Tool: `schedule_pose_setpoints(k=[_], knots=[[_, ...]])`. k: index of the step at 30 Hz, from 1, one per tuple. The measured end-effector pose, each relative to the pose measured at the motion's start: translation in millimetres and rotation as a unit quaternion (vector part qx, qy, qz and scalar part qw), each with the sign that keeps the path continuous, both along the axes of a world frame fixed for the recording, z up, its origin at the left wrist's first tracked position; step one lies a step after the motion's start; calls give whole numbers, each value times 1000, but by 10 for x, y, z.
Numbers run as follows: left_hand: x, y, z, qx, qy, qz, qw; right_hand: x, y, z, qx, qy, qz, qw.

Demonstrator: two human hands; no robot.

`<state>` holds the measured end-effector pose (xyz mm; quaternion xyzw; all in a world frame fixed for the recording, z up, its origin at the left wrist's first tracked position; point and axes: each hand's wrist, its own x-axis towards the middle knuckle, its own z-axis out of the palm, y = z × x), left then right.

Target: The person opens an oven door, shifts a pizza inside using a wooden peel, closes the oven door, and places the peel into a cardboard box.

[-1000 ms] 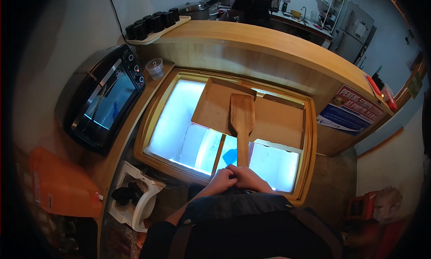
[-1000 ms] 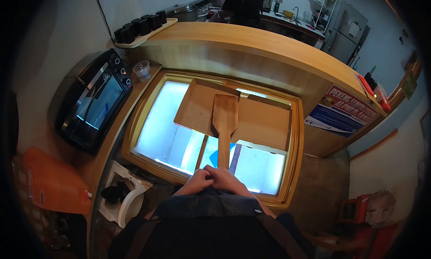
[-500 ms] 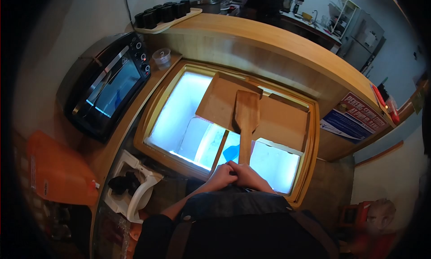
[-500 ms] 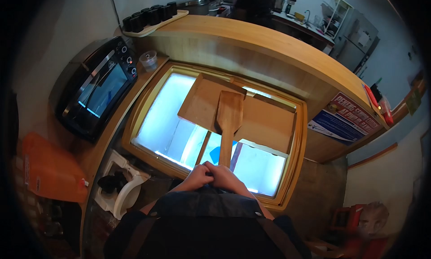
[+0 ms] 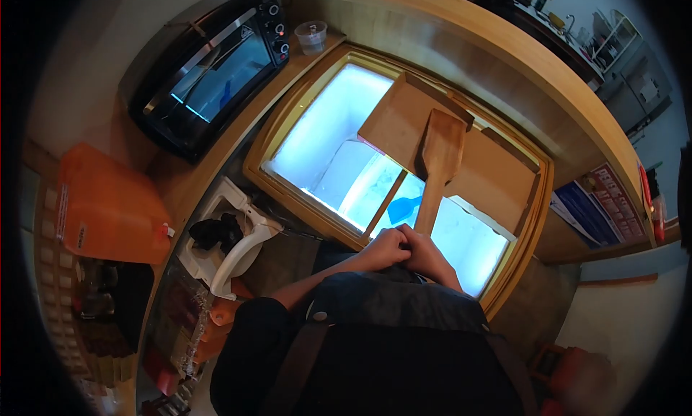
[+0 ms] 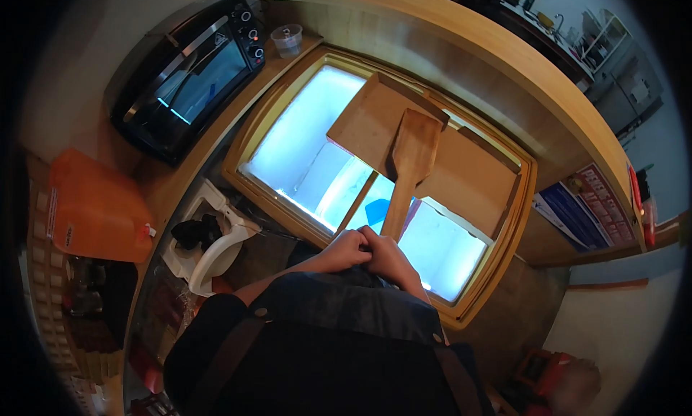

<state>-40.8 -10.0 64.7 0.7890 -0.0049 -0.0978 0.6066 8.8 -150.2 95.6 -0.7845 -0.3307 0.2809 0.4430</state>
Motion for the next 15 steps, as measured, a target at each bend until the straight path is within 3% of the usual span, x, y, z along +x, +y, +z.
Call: schedule_pose_setpoints(k=[15], knots=[[74,-63,44,20,10,-12,1000,66,-103,-52,-16,-15,12,1000]])
